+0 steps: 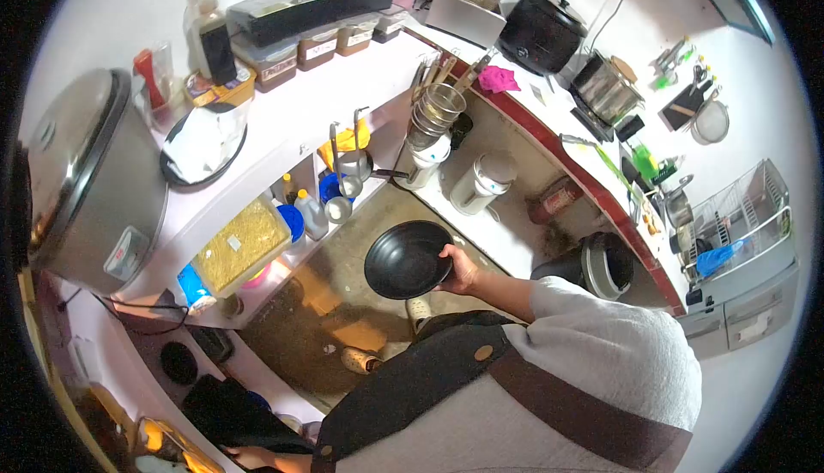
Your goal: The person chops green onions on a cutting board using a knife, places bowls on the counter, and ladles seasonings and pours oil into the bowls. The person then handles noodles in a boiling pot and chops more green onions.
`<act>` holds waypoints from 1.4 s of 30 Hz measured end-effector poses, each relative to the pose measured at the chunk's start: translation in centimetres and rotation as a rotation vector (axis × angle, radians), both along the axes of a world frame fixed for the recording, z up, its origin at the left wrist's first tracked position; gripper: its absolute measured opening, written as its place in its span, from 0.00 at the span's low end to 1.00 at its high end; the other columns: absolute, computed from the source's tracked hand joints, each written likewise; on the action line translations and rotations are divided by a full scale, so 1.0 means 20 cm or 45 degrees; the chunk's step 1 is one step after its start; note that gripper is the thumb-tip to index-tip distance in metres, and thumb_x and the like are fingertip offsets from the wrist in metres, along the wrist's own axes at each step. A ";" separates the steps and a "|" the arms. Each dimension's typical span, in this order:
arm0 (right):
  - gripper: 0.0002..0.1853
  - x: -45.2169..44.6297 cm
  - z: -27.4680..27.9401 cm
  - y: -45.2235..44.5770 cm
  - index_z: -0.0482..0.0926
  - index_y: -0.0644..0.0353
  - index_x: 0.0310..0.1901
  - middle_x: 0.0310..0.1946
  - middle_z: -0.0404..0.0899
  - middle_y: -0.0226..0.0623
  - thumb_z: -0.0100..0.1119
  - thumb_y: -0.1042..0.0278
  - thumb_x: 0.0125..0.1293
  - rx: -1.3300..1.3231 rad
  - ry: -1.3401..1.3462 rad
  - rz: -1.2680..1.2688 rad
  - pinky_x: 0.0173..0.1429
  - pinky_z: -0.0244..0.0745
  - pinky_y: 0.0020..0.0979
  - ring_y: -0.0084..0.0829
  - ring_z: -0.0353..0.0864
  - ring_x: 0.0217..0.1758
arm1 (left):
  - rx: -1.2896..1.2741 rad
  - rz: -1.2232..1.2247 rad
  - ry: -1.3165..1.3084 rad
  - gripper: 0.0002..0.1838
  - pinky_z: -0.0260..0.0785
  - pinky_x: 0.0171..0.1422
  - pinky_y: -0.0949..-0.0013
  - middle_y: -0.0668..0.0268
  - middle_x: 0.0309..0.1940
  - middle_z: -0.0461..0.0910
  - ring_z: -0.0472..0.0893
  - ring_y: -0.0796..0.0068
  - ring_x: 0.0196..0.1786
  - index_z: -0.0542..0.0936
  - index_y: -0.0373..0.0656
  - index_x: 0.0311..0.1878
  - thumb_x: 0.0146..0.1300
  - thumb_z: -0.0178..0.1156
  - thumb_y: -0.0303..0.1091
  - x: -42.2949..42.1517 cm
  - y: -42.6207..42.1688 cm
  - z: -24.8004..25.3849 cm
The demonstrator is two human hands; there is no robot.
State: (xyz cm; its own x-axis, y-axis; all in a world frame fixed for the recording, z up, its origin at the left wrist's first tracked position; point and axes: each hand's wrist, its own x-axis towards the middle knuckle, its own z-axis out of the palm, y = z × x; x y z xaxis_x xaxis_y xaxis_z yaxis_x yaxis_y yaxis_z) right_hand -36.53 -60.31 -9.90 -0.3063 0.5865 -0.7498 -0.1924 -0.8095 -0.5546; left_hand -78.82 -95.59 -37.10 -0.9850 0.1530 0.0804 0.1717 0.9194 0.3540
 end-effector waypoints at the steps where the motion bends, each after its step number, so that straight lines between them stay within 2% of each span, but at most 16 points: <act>1: 0.28 0.05 0.00 0.02 0.74 0.53 0.56 0.52 0.79 0.39 0.53 0.56 0.50 0.010 0.019 -0.027 0.55 0.72 0.50 0.43 0.77 0.53 | 0.043 -0.057 0.011 0.17 0.68 0.58 0.60 0.53 0.48 0.75 0.75 0.64 0.53 0.74 0.36 0.52 0.67 0.57 0.37 0.07 0.05 0.01; 6: 0.30 0.45 -0.12 0.22 0.73 0.53 0.57 0.53 0.79 0.40 0.53 0.54 0.50 0.074 0.042 -0.141 0.56 0.73 0.49 0.42 0.77 0.53 | 0.255 -0.398 -0.023 0.15 0.68 0.58 0.61 0.54 0.47 0.75 0.76 0.65 0.52 0.74 0.36 0.51 0.67 0.57 0.35 0.45 0.35 0.14; 10: 0.31 0.86 -0.06 0.45 0.73 0.55 0.58 0.53 0.79 0.40 0.53 0.54 0.50 0.142 0.034 -0.349 0.58 0.72 0.48 0.41 0.77 0.54 | 0.456 -0.680 -0.103 0.13 0.68 0.57 0.62 0.55 0.46 0.75 0.76 0.65 0.52 0.74 0.35 0.49 0.67 0.57 0.34 0.80 0.70 0.28; 11: 0.30 0.93 0.01 0.51 0.74 0.54 0.55 0.47 0.80 0.38 0.53 0.51 0.49 0.209 -0.078 -0.480 0.45 0.74 0.42 0.40 0.78 0.45 | 0.504 -0.748 -0.117 0.13 0.68 0.57 0.62 0.55 0.46 0.75 0.76 0.65 0.52 0.75 0.35 0.49 0.67 0.57 0.33 0.88 0.80 0.33; 12: 0.26 1.02 0.12 0.58 0.75 0.53 0.51 0.43 0.81 0.35 0.54 0.52 0.49 0.254 -0.011 -0.475 0.42 0.75 0.38 0.37 0.79 0.39 | 0.597 -0.835 -0.128 0.12 0.68 0.57 0.62 0.55 0.46 0.75 0.76 0.65 0.51 0.75 0.35 0.49 0.67 0.57 0.33 0.98 0.93 0.38; 13: 0.22 1.24 0.24 0.71 0.76 0.52 0.46 0.38 0.81 0.32 0.55 0.53 0.49 0.293 -0.132 -0.621 0.40 0.77 0.35 0.35 0.79 0.35 | 0.707 -0.989 -0.129 0.12 0.68 0.57 0.62 0.55 0.46 0.75 0.76 0.65 0.51 0.75 0.35 0.48 0.67 0.57 0.32 1.09 1.12 0.47; 14: 0.21 1.39 0.25 0.78 0.76 0.52 0.45 0.37 0.81 0.33 0.56 0.53 0.49 0.324 -0.010 -0.650 0.41 0.78 0.37 0.35 0.80 0.36 | 0.817 -1.109 -0.155 0.11 0.68 0.57 0.62 0.56 0.45 0.75 0.76 0.65 0.51 0.75 0.35 0.48 0.67 0.57 0.32 1.20 1.29 0.58; 16: 0.21 1.59 0.44 0.87 0.76 0.54 0.45 0.37 0.80 0.36 0.57 0.53 0.49 0.457 -0.110 -0.740 0.44 0.78 0.42 0.36 0.80 0.40 | 1.041 -1.318 -0.216 0.10 0.68 0.56 0.63 0.56 0.45 0.75 0.76 0.65 0.51 0.75 0.35 0.48 0.67 0.57 0.31 1.47 1.71 0.87; 18: 0.24 1.75 0.58 0.93 0.75 0.55 0.48 0.38 0.80 0.37 0.56 0.51 0.51 0.529 -0.204 -0.808 0.39 0.79 0.43 0.35 0.81 0.38 | 1.323 -1.474 -0.427 0.09 0.67 0.54 0.64 0.58 0.40 0.75 0.75 0.62 0.47 0.77 0.37 0.41 0.57 0.64 0.26 1.83 2.19 1.28; 19: 0.25 1.79 0.67 0.96 0.75 0.56 0.49 0.39 0.80 0.37 0.56 0.50 0.52 0.550 -0.258 -0.870 0.37 0.79 0.43 0.35 0.81 0.37 | 1.201 -1.704 -0.289 0.08 0.68 0.52 0.65 0.59 0.37 0.75 0.76 0.62 0.44 0.77 0.38 0.39 0.57 0.64 0.26 1.93 2.41 1.41; 21: 0.27 1.91 0.74 0.99 0.73 0.57 0.52 0.43 0.80 0.39 0.55 0.48 0.55 0.581 -0.311 -0.906 0.36 0.79 0.42 0.36 0.81 0.38 | 1.215 -1.867 -0.388 0.08 0.68 0.46 0.65 0.59 0.36 0.76 0.76 0.61 0.41 0.77 0.38 0.37 0.55 0.66 0.25 2.19 2.79 1.59; 24: 0.30 1.99 0.85 1.05 0.70 0.60 0.58 0.49 0.77 0.44 0.54 0.49 0.58 0.624 -0.255 -0.991 0.41 0.81 0.46 0.40 0.81 0.45 | 1.216 -2.209 -0.353 0.10 0.68 0.43 0.64 0.59 0.33 0.75 0.76 0.60 0.39 0.76 0.38 0.36 0.55 0.68 0.27 2.49 3.29 1.79; 26: 0.32 2.02 0.85 1.08 0.67 0.63 0.61 0.51 0.76 0.47 0.53 0.51 0.59 0.653 -0.134 -1.044 0.43 0.83 0.46 0.42 0.82 0.46 | 1.124 -2.334 -0.336 0.10 0.68 0.43 0.64 0.58 0.33 0.74 0.77 0.59 0.38 0.76 0.37 0.36 0.55 0.69 0.28 2.64 3.54 1.84; 29: 0.33 2.01 0.84 1.19 0.66 0.63 0.62 0.55 0.75 0.49 0.56 0.52 0.58 0.675 -0.029 -1.083 0.47 0.82 0.55 0.47 0.80 0.54 | 1.170 -2.453 -0.376 0.11 0.69 0.42 0.62 0.58 0.33 0.74 0.77 0.59 0.37 0.76 0.37 0.36 0.55 0.69 0.28 2.79 3.83 1.78; 36: 0.23 1.89 0.79 1.45 0.69 0.63 0.55 0.51 0.74 0.46 0.54 0.57 0.63 0.639 -0.184 -1.220 0.44 0.84 0.46 0.39 0.80 0.48 | 1.022 -2.617 -0.330 0.10 0.69 0.44 0.59 0.58 0.37 0.74 0.77 0.56 0.40 0.76 0.38 0.37 0.56 0.68 0.27 2.83 4.14 1.72; 42: 0.23 1.78 0.73 1.66 0.70 0.65 0.55 0.53 0.74 0.47 0.54 0.59 0.63 0.544 -0.186 -1.315 0.45 0.84 0.47 0.40 0.80 0.49 | 1.026 -2.643 -0.311 0.09 0.71 0.45 0.56 0.57 0.38 0.74 0.78 0.53 0.43 0.77 0.38 0.39 0.56 0.66 0.24 2.74 4.43 1.69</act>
